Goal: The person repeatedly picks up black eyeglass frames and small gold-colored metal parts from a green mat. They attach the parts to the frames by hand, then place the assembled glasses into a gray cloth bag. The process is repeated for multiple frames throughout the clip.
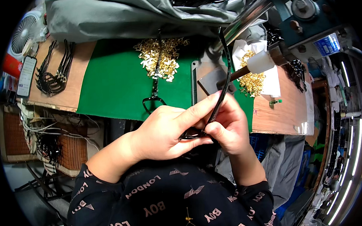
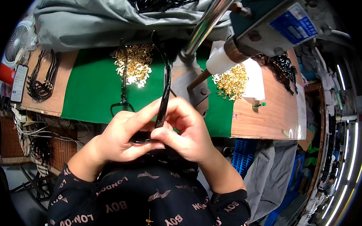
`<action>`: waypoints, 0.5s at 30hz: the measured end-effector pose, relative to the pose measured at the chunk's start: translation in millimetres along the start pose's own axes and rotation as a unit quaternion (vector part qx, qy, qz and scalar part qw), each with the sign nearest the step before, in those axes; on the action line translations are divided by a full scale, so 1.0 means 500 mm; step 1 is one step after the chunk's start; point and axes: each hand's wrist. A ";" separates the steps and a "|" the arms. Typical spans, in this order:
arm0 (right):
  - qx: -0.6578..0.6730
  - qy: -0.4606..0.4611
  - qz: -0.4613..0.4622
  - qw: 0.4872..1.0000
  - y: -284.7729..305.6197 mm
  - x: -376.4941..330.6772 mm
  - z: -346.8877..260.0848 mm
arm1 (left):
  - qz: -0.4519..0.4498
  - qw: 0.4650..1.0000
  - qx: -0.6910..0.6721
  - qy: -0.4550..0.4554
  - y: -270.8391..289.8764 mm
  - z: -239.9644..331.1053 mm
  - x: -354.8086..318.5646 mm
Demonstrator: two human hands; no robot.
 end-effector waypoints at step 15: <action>-0.411 0.445 0.345 0.717 0.160 0.017 -0.338 | 0.167 0.921 -0.315 0.156 -0.133 0.000 0.234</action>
Point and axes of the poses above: each hand's wrist, its own x-axis towards the middle knuckle, its own y-axis out of the back of the hand, z = x × y, and after that the axes turned 1 degree about -y, right-handed
